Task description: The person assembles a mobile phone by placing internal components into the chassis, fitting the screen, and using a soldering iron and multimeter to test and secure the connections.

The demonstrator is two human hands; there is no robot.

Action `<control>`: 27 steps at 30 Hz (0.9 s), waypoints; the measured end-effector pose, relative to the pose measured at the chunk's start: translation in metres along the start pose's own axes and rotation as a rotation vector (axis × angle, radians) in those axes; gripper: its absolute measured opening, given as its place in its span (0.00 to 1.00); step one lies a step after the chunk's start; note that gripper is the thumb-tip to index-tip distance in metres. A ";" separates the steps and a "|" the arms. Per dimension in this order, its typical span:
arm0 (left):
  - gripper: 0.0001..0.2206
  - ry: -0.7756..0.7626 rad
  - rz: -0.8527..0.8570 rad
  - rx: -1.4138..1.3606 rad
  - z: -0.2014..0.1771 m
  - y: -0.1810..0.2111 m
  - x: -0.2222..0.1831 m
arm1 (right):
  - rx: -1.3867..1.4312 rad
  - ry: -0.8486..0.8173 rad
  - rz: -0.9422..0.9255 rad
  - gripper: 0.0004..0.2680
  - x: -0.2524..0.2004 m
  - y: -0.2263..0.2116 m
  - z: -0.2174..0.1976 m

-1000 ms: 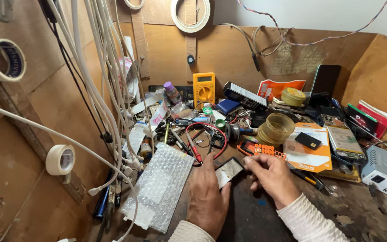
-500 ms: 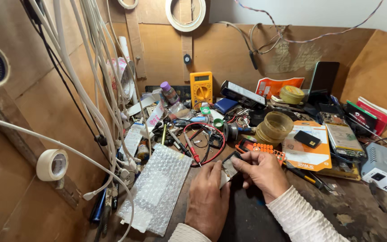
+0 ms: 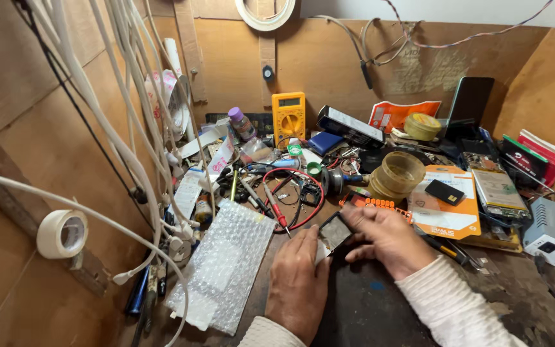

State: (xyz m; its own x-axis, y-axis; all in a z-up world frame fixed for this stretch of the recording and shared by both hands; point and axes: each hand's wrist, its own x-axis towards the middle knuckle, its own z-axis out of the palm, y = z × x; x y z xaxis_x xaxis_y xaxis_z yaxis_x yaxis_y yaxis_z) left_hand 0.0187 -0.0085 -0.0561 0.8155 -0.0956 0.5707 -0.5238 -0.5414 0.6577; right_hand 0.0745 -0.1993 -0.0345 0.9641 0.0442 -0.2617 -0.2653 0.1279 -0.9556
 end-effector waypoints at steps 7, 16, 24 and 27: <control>0.23 -0.021 -0.041 -0.020 -0.001 0.001 -0.002 | -0.134 -0.020 -0.062 0.09 0.013 0.012 -0.008; 0.24 0.032 0.049 0.012 0.007 -0.006 -0.007 | -0.145 0.089 -0.049 0.07 0.030 0.026 -0.012; 0.29 0.023 -0.087 -0.077 -0.006 0.007 0.000 | -0.002 -0.032 -0.044 0.12 0.015 0.016 -0.014; 0.31 -0.063 -0.221 -0.048 -0.011 0.012 0.001 | 0.128 -0.024 0.047 0.16 0.001 0.006 -0.017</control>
State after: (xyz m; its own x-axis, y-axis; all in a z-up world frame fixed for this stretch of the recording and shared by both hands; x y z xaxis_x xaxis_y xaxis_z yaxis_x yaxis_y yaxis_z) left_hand 0.0109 -0.0055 -0.0421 0.9248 -0.0318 0.3790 -0.3402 -0.5150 0.7868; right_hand 0.0740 -0.2148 -0.0426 0.9504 0.0768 -0.3014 -0.3110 0.2500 -0.9169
